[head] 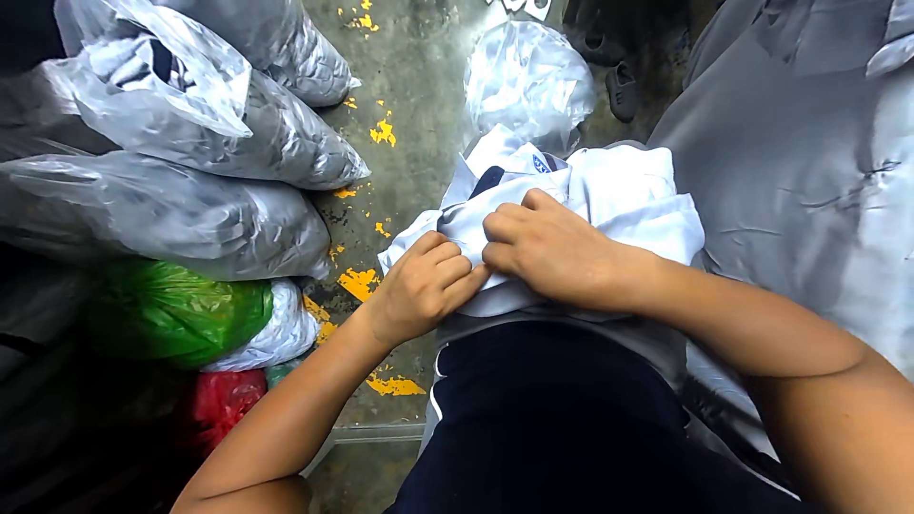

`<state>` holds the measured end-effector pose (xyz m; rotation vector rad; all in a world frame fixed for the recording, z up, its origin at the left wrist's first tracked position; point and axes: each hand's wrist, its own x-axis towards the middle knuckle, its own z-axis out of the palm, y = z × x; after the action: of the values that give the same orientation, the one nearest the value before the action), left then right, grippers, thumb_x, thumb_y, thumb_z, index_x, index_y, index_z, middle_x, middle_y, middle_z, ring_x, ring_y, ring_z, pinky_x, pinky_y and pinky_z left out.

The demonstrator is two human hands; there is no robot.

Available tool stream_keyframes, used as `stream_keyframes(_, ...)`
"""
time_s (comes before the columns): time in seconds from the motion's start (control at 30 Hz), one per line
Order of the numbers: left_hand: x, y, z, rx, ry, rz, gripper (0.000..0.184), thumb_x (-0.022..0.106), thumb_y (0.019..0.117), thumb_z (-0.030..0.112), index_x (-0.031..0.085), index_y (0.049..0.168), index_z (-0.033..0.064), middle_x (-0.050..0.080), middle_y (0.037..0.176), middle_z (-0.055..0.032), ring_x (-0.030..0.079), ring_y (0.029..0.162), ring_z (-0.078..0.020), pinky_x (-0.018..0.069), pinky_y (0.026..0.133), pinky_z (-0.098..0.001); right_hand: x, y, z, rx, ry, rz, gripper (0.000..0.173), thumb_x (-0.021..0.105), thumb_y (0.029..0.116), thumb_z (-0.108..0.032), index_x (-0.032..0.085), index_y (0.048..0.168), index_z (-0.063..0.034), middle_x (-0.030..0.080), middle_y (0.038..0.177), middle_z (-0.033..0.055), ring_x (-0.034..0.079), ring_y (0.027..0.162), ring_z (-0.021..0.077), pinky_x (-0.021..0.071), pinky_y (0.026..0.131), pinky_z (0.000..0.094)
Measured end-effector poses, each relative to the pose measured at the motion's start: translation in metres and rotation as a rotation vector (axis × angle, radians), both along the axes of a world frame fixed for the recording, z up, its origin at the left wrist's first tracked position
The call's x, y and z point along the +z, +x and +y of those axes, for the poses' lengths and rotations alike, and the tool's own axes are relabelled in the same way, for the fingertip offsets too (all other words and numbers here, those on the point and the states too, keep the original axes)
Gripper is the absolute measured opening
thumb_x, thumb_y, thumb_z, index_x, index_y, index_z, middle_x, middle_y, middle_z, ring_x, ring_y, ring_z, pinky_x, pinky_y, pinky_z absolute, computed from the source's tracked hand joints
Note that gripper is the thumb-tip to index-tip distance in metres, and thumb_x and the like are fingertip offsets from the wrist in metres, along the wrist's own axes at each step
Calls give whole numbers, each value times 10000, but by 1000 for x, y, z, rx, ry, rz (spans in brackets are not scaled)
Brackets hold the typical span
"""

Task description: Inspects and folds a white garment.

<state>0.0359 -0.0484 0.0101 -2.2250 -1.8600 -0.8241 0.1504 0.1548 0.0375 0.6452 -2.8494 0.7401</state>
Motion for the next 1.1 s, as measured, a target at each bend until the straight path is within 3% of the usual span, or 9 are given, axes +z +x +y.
stream_keyframes(0.1,3,-1,-2,37,-14,1,132,622,963,31,748,959,-6,488,625,-70,506,646,-238,431,735,-373,-1,-6,15,35,-104,-76,143,586,939,-23,728,918,-30,661,905,147,665,877,316,490,713,461)
stream_keyframes(0.27,4,1,0,43,-26,15,124,627,967,45,741,943,1,499,635,-70,520,661,-236,432,731,-368,-11,-8,12,85,-162,-50,143,611,897,-16,729,826,-53,664,842,112,662,828,278,460,669,437)
stream_keyframes(0.37,0,-1,2,65,-29,-6,140,629,964,78,740,932,0,530,652,-81,539,668,-243,438,729,-369,-20,-14,21,30,-176,-111,102,642,916,-31,743,906,-23,690,895,157,682,856,329,495,699,492)
stream_keyframes(0.5,2,-3,4,101,-9,-6,152,630,967,102,734,923,0,513,639,-85,523,646,-242,429,714,-367,-28,-18,47,-441,71,-220,530,705,841,53,639,1358,-45,581,1347,309,558,1222,522,444,913,669)
stream_keyframes(0.57,-1,-3,5,133,-27,-66,161,630,955,118,742,923,6,541,651,-88,538,654,-241,433,718,-367,-24,-12,58,-592,43,-226,588,710,853,29,592,1422,-59,487,1475,308,477,1323,539,400,979,697)
stream_keyframes(0.67,1,-1,10,305,-179,-372,165,645,881,124,770,889,16,654,717,-98,613,704,-193,481,707,-333,-21,13,45,-641,-147,-29,306,613,954,-83,681,1239,8,591,1326,269,562,1231,452,457,960,612)
stream_keyframes(0.77,16,-6,21,498,-448,-764,81,705,903,152,741,874,85,685,812,27,608,734,3,500,683,-193,-36,29,12,-504,-346,168,191,597,953,-98,749,1021,-5,687,1041,174,654,1022,314,533,879,470)
stream_keyframes(0.9,28,-9,31,577,-601,-1021,80,749,910,109,723,835,102,651,684,56,561,578,13,448,533,-183,-60,24,-13,-413,-444,330,163,658,944,-112,772,1006,-13,702,938,127,648,911,246,507,785,377)
stream_keyframes(1.1,25,-6,33,626,-584,-1102,111,734,924,79,699,818,81,631,659,29,550,560,-10,436,524,-189,-75,7,-21,-360,-410,478,150,649,931,-88,793,949,-52,696,880,111,635,867,242,472,746,371)
